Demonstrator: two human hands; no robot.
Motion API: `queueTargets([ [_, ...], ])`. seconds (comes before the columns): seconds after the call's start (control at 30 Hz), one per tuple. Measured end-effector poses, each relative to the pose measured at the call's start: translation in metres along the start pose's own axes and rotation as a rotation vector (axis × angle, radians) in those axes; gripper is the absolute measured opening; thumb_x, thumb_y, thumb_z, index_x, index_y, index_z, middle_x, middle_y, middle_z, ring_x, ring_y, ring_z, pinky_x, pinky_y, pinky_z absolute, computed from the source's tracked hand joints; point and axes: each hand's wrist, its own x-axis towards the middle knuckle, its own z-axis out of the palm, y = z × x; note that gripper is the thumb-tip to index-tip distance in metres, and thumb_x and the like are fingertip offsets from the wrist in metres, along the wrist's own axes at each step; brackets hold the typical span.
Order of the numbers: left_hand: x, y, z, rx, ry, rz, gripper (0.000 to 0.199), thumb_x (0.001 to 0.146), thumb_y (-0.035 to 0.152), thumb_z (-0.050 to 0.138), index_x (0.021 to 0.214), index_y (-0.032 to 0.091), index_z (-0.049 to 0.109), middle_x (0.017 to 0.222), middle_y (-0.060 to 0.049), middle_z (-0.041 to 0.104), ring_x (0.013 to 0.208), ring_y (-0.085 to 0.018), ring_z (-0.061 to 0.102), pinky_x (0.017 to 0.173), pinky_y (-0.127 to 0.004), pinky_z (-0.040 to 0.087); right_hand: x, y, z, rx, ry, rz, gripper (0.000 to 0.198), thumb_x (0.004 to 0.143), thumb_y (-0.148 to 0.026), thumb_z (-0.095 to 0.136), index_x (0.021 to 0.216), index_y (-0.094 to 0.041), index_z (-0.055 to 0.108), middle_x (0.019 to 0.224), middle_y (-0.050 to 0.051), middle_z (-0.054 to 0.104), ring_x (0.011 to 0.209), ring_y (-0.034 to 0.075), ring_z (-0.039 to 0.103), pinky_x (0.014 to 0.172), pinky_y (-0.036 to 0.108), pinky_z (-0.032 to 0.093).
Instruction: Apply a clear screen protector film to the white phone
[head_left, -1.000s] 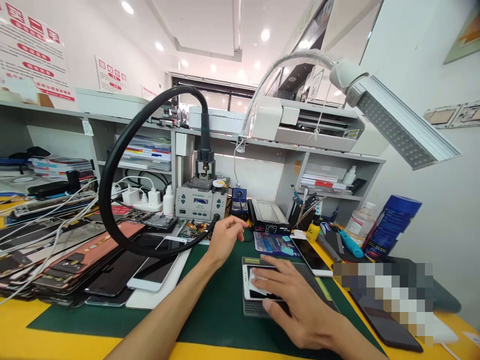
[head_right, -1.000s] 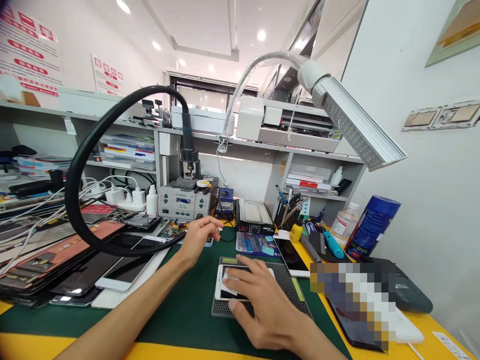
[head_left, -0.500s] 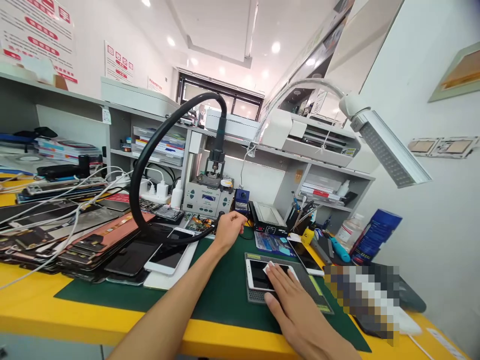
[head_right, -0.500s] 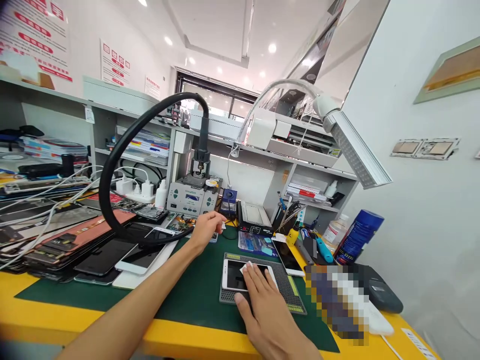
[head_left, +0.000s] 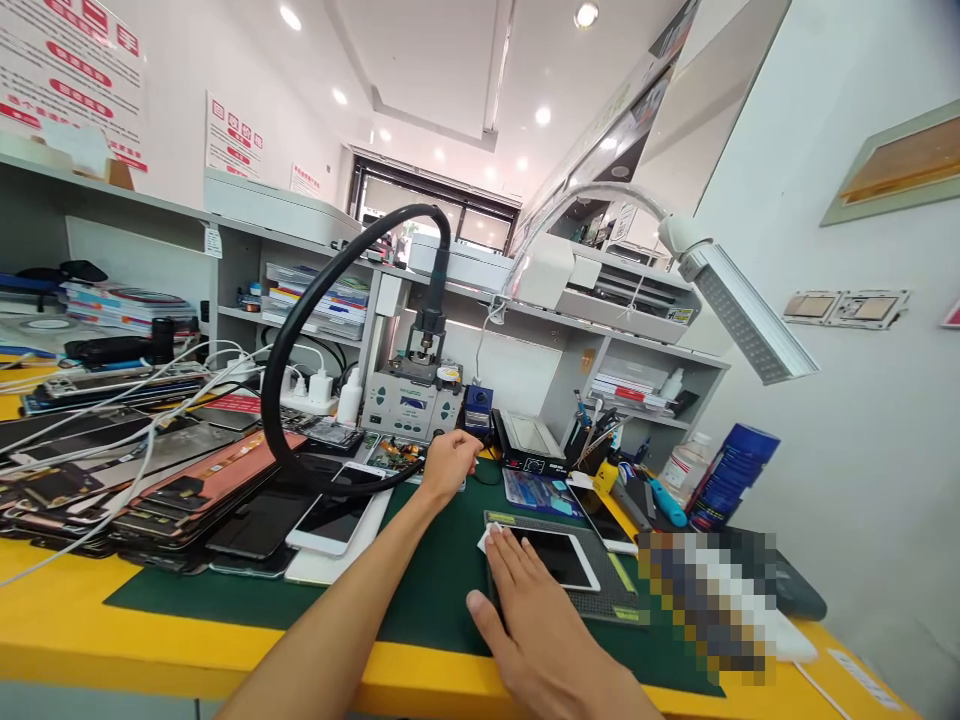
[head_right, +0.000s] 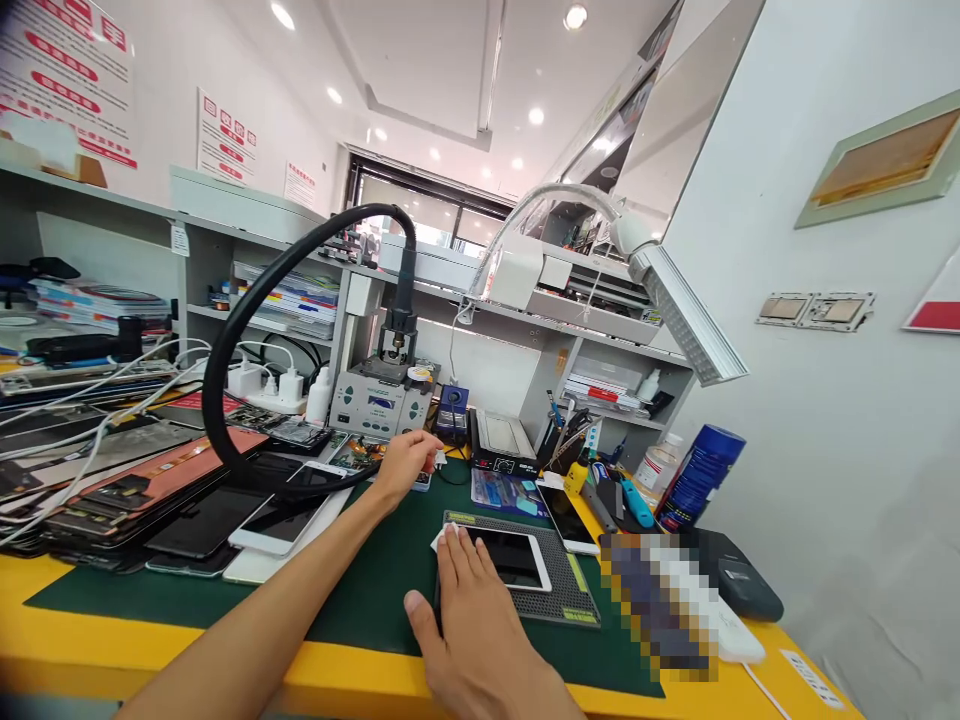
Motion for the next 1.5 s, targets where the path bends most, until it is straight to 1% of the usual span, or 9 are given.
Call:
queueTargets([
  [0.17, -0.002, 0.002, 0.002, 0.025, -0.015, -0.026, 0.033, 0.096, 0.035, 0.063, 0.124, 0.017, 0.061, 0.123, -0.009, 0.063, 0.102, -0.023, 0.066, 0.085, -0.043, 0.057, -0.023, -0.015, 0.005, -0.001, -0.031, 0.026, 0.08, 0.101, -0.062, 0.028, 0.157, -0.005, 0.024, 0.163, 0.012, 0.012, 0.151, 0.036, 0.012, 0.125, 0.052, 0.012],
  [0.33, -0.003, 0.0, -0.002, 0.053, -0.015, -0.012, 0.03, 0.096, 0.035, 0.063, 0.12, 0.016, 0.062, 0.117, -0.008, 0.066, 0.095, -0.021, 0.067, 0.08, -0.039, 0.058, -0.031, -0.01, 0.009, -0.009, 0.002, 0.028, 0.079, 0.101, -0.06, 0.031, 0.158, -0.005, 0.021, 0.163, 0.011, 0.009, 0.151, 0.037, 0.011, 0.124, 0.055, 0.011],
  [0.5, -0.002, -0.002, -0.003, 0.054, -0.01, 0.036, 0.022, 0.096, 0.035, 0.063, 0.093, 0.014, 0.066, 0.081, 0.001, 0.066, 0.064, -0.011, 0.062, 0.06, -0.026, 0.053, -0.049, 0.017, 0.01, -0.075, 0.075, 0.123, 0.075, 0.103, -0.055, 0.026, 0.157, -0.004, 0.024, 0.163, 0.012, 0.012, 0.151, 0.036, 0.013, 0.124, 0.054, 0.015],
  [0.63, -0.002, -0.005, 0.001, 0.039, -0.002, 0.071, 0.017, 0.082, 0.028, 0.065, 0.07, 0.016, 0.065, 0.053, 0.006, 0.055, 0.049, -0.011, 0.053, 0.05, -0.024, 0.042, -0.07, 0.042, 0.006, -0.103, 0.122, 0.237, 0.072, 0.103, -0.054, 0.026, 0.158, -0.007, 0.026, 0.164, 0.01, 0.016, 0.151, 0.033, 0.017, 0.124, 0.051, 0.02],
  [0.73, -0.004, -0.007, 0.004, 0.041, 0.0, 0.099, 0.013, 0.072, 0.027, 0.061, 0.066, 0.018, 0.066, 0.05, 0.004, 0.056, 0.049, -0.014, 0.053, 0.051, -0.026, 0.041, -0.079, 0.053, 0.003, -0.102, 0.123, 0.28, 0.071, 0.104, -0.055, 0.026, 0.158, -0.01, 0.026, 0.164, 0.009, 0.017, 0.151, 0.03, 0.018, 0.124, 0.049, 0.02],
  [0.9, -0.006, -0.009, 0.007, 0.071, -0.024, 0.123, 0.014, 0.07, 0.031, 0.06, 0.065, 0.019, 0.066, 0.051, 0.003, 0.056, 0.05, -0.015, 0.053, 0.052, -0.027, 0.04, -0.08, 0.06, -0.002, -0.072, 0.119, 0.311, 0.071, 0.103, -0.059, 0.027, 0.159, -0.015, 0.024, 0.165, 0.005, 0.017, 0.152, 0.028, 0.017, 0.125, 0.047, 0.017],
  [1.23, -0.009, -0.008, 0.008, 0.096, -0.041, 0.133, 0.014, 0.07, 0.03, 0.059, 0.063, 0.019, 0.064, 0.05, 0.003, 0.055, 0.05, -0.015, 0.052, 0.051, -0.027, 0.04, -0.046, 0.065, -0.026, -0.059, 0.024, 0.347, 0.08, 0.1, -0.067, 0.018, 0.159, -0.013, 0.022, 0.165, 0.005, 0.015, 0.153, 0.025, 0.014, 0.125, 0.043, 0.013],
  [1.33, -0.004, -0.007, 0.004, 0.077, 0.027, 0.138, 0.015, 0.07, 0.032, 0.06, 0.064, 0.019, 0.065, 0.051, 0.003, 0.056, 0.05, -0.015, 0.053, 0.05, -0.026, 0.041, -0.034, 0.065, -0.031, -0.062, 0.014, 0.351, 0.082, 0.1, -0.068, 0.016, 0.159, -0.012, 0.023, 0.165, 0.007, 0.017, 0.153, 0.026, 0.015, 0.125, 0.042, 0.013],
  [1.5, 0.005, -0.004, -0.009, 0.04, 0.28, 0.138, 0.018, 0.074, 0.033, 0.057, 0.076, 0.018, 0.067, 0.056, 0.004, 0.055, 0.053, -0.015, 0.054, 0.054, -0.026, 0.048, -0.024, 0.064, -0.029, -0.084, 0.044, 0.357, 0.085, 0.099, -0.07, 0.013, 0.158, -0.009, 0.024, 0.165, 0.01, 0.019, 0.152, 0.026, 0.016, 0.125, 0.042, 0.013],
])
